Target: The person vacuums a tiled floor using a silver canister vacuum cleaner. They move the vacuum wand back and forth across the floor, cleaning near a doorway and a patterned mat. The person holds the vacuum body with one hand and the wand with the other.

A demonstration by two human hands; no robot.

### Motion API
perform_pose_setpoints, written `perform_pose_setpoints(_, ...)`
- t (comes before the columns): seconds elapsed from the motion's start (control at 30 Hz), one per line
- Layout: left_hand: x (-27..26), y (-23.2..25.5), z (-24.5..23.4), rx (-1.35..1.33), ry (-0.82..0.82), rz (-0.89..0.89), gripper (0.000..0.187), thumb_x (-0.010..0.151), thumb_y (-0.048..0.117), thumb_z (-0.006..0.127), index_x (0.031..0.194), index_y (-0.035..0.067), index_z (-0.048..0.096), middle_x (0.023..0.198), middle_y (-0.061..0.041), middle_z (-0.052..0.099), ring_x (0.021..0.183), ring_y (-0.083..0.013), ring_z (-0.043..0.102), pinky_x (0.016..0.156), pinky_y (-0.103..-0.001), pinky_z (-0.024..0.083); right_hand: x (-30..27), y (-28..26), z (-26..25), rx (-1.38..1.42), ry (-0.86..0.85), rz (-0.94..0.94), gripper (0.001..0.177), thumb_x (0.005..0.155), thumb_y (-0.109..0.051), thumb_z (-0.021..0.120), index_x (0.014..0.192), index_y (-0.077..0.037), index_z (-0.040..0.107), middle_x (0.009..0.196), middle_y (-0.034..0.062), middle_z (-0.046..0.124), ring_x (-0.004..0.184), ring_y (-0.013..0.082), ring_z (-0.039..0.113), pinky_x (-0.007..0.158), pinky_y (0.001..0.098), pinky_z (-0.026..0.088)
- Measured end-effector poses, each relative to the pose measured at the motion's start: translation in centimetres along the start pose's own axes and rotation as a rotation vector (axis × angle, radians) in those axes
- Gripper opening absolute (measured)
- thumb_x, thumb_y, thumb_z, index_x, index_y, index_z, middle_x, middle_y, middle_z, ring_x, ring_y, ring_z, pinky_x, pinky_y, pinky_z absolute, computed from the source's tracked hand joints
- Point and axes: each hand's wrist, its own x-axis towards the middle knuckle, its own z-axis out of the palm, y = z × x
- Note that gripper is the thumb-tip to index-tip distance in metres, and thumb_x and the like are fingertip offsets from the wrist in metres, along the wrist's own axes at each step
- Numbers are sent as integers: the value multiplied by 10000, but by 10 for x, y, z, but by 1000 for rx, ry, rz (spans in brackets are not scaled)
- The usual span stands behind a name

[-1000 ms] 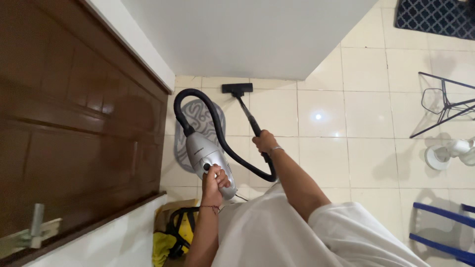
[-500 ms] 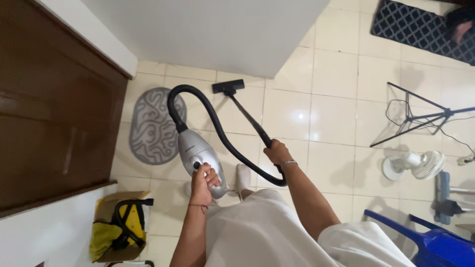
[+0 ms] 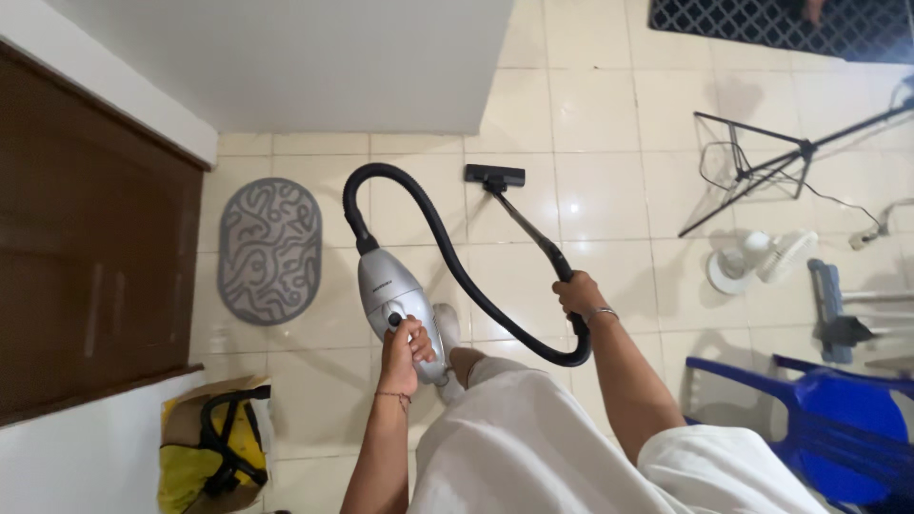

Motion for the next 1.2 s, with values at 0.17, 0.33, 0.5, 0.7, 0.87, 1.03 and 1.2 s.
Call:
perform_pose_setpoints(0.17,-14,-48,19,-27,27,-20,254,864,212,586,684,134,424,523,33,318,438,-113,314,479,-336,360,-14,33,-44,-28,67,57,236,852,-175,690,945,39,659,708,132,664,545,221,640,496,385,556)
perform_pose_setpoints(0.33,-13,-75,56,-1,67,-36,277,861,224,583,666,132,409,519,36,310,435,-114,319,477,-343,361,16,41,-71,-237,216,-61,266,833,-246,701,1008,-46,687,800,171,743,709,295,737,687,421,591)
perform_pose_setpoints(0.5,37,-88,112,63,69,-39,309,871,239,580,651,138,388,522,31,320,447,-117,330,502,-346,388,125,24,-101,-392,239,-136,359,817,-376,744,1041,-98,710,966,198,735,943,398,710,850,502,570)
perform_pose_setpoints(0.7,122,-105,211,-57,130,-27,284,884,232,566,676,142,395,539,43,305,462,-107,299,496,-329,322,257,-33,-155,-348,230,-204,421,839,-435,726,1103,-109,690,1006,210,738,978,410,702,872,519,559)
perform_pose_setpoints(0.87,167,-106,298,-129,151,-24,244,875,226,549,697,143,402,527,32,285,451,-119,295,491,-332,329,343,-78,-197,-342,126,-323,416,876,-407,699,1101,-58,664,962,250,734,934,431,710,854,513,569)
perform_pose_setpoints(1.03,199,-110,347,-211,133,-23,223,850,203,545,699,143,392,528,24,286,451,-120,283,494,-336,341,373,-74,-230,-417,111,-382,352,868,-336,709,1051,-41,647,916,282,719,893,472,696,800,534,573)
perform_pose_setpoints(1.2,229,-114,365,-206,140,-42,232,844,198,551,692,141,386,527,30,273,453,-120,273,480,-327,311,349,-37,-257,-489,78,-381,284,863,-291,707,1006,-51,656,830,271,720,807,462,711,728,526,591)
